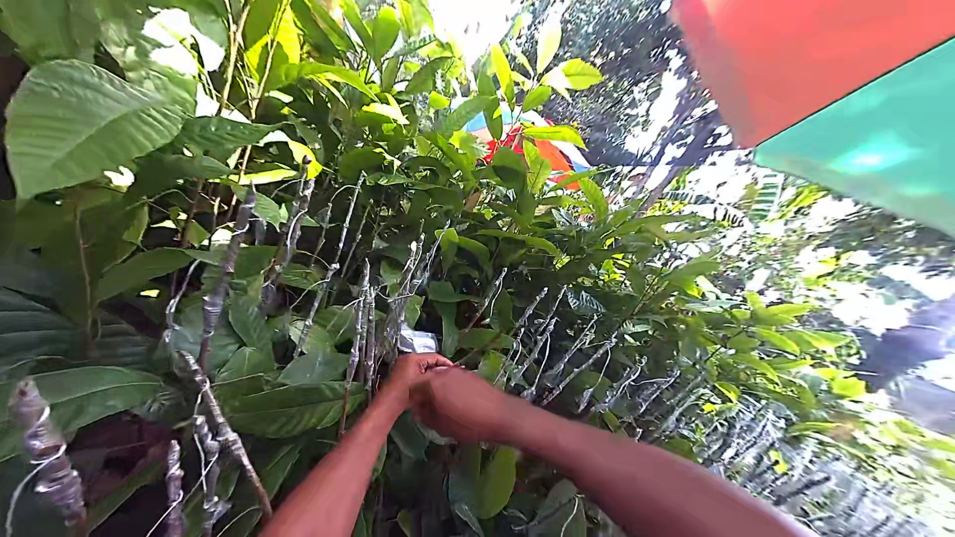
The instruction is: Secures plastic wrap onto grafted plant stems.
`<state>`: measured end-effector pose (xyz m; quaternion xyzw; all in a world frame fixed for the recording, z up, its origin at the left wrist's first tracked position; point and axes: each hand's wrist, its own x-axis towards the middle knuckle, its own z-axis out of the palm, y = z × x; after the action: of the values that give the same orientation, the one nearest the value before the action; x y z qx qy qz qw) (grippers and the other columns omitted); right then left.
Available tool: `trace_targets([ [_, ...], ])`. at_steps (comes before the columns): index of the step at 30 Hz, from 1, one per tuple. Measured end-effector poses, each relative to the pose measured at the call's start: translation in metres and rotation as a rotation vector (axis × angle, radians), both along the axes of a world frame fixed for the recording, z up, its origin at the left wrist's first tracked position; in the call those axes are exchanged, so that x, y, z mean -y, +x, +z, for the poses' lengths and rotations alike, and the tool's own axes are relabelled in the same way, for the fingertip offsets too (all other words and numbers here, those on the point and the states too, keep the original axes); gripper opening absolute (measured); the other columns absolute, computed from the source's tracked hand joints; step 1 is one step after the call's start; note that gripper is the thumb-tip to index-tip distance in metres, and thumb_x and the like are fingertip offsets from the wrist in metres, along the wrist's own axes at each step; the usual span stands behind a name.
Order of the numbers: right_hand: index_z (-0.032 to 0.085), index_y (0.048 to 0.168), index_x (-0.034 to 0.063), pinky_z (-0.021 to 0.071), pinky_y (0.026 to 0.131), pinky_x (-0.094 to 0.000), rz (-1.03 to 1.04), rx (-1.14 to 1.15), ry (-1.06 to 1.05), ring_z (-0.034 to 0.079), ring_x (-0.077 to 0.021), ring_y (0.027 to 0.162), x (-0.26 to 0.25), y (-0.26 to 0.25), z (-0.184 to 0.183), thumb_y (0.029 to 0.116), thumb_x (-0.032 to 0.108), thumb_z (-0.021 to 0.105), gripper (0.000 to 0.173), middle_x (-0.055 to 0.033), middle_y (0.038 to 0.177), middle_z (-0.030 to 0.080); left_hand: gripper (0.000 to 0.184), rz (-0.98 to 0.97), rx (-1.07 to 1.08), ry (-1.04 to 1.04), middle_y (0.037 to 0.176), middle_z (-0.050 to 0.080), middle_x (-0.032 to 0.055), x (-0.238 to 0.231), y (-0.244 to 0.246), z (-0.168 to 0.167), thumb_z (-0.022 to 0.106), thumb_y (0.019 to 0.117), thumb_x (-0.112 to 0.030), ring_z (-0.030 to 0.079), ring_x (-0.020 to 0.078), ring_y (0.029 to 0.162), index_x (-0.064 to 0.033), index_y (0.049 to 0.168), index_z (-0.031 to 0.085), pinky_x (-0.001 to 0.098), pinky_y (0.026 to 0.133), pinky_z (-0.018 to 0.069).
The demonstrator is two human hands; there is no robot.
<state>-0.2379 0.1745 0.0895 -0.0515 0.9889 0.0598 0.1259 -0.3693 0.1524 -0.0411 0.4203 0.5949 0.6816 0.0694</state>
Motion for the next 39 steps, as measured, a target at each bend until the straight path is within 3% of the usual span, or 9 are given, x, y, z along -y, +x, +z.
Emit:
trace_targets([
  [2,0.064,0.124,0.0005,0.0578,0.075,-0.0467,-0.092,0.085,-0.19,0.07,-0.0262,0.084,-0.013,-0.022,0.04,0.1053,0.014,0.053,0.026,-0.0174,0.107,0.071,0.015,-0.08,-0.1,0.031,0.09,0.071,0.007,-0.012,0.006,-0.011,0.06,0.0961,-0.01,0.069,0.0128,0.08,0.0001,0.105,0.067,0.0342,0.082,0.0583],
  [5,0.051,0.143,0.0055,0.0551,0.077,-0.0357,-0.186,0.064,-0.346,0.068,-0.0174,0.101,-0.067,-0.047,0.071,0.1051,0.003,0.048,0.038,-0.012,0.141,0.061,0.024,-0.132,-0.269,-0.161,0.116,0.073,0.0117,-0.008,-0.001,-0.012,0.068,0.0964,-0.012,0.07,0.0192,0.105,-0.0011,0.116,0.074,0.0411,0.1,0.0536],
  [8,0.051,0.147,0.0094,0.0482,0.102,-0.0611,-0.181,-0.081,0.135,0.06,-0.0381,0.127,-0.098,-0.051,0.06,0.0997,0.002,0.054,0.048,-0.02,0.14,0.06,0.02,-0.063,-0.146,-0.158,0.105,0.074,0.0091,0.009,-0.007,-0.006,0.073,0.0926,-0.012,0.072,0.016,0.092,-0.002,0.11,0.073,0.0386,0.092,0.058],
  [11,0.059,0.139,0.0117,0.0427,0.099,-0.0713,-0.207,-0.037,0.467,0.053,-0.0511,0.128,-0.096,-0.041,0.035,0.093,0.001,0.059,0.048,-0.0259,0.13,0.063,0.018,0.044,-0.047,-0.085,0.101,0.075,0.0082,0.02,-0.011,-0.002,0.072,0.0934,-0.01,0.073,0.0138,0.088,-0.0011,0.109,0.072,0.0349,0.089,0.0597],
  [16,0.066,0.119,-0.0026,0.0481,0.091,-0.0723,-0.325,0.075,0.491,0.06,-0.0523,0.117,-0.087,-0.024,0.013,0.097,0.009,0.063,0.025,-0.0304,0.122,0.064,0.02,0.271,0.169,0.113,0.101,0.074,0.0132,0.031,-0.022,0.001,0.069,0.0956,-0.009,0.074,0.0177,0.082,0.004,0.112,0.069,0.036,0.082,0.0627],
  [19,0.066,0.121,0.0003,0.05,0.091,-0.0701,-0.348,-0.03,0.335,0.064,-0.05,0.112,-0.105,-0.002,-0.003,0.1007,0.013,0.059,0.025,-0.0284,0.116,0.067,0.021,0.341,0.284,0.212,0.103,0.073,0.0127,0.05,-0.044,-0.001,0.07,0.0959,-0.008,0.074,0.0168,0.077,0.0041,0.112,0.067,0.0332,0.075,0.0643],
  [28,0.068,0.116,0.0008,0.0506,0.096,-0.055,-0.224,-0.242,-0.061,0.068,-0.0323,0.103,-0.099,-0.024,0.025,0.099,0.023,0.066,0.028,-0.0176,0.108,0.071,0.032,0.218,-0.007,0.125,0.106,0.072,0.0116,0.017,-0.016,-0.001,0.069,0.0986,-0.02,0.074,0.0157,0.085,0.0006,0.122,0.066,0.0347,0.083,0.0633],
  [34,0.066,0.114,0.0014,0.0581,0.078,-0.0321,-0.305,-0.219,-0.427,0.069,-0.0111,0.08,-0.121,-0.027,0.026,0.1016,0.019,0.063,0.021,-0.0057,0.095,0.072,0.02,0.238,-0.084,0.189,0.102,0.072,0.0098,0.022,-0.027,-0.007,0.066,0.0993,-0.015,0.074,0.0142,0.083,0.0009,0.111,0.069,0.0326,0.081,0.0631],
  [39,0.063,0.117,0.0036,0.0573,0.073,-0.0261,-0.347,-0.26,-0.531,0.069,-0.0073,0.077,-0.123,-0.029,0.03,0.1055,0.025,0.058,0.024,-0.0032,0.093,0.071,0.018,0.205,-0.041,0.178,0.102,0.073,0.0071,0.021,-0.031,-0.007,0.068,0.098,-0.014,0.074,0.0115,0.083,-0.0009,0.11,0.069,0.0299,0.081,0.063],
])
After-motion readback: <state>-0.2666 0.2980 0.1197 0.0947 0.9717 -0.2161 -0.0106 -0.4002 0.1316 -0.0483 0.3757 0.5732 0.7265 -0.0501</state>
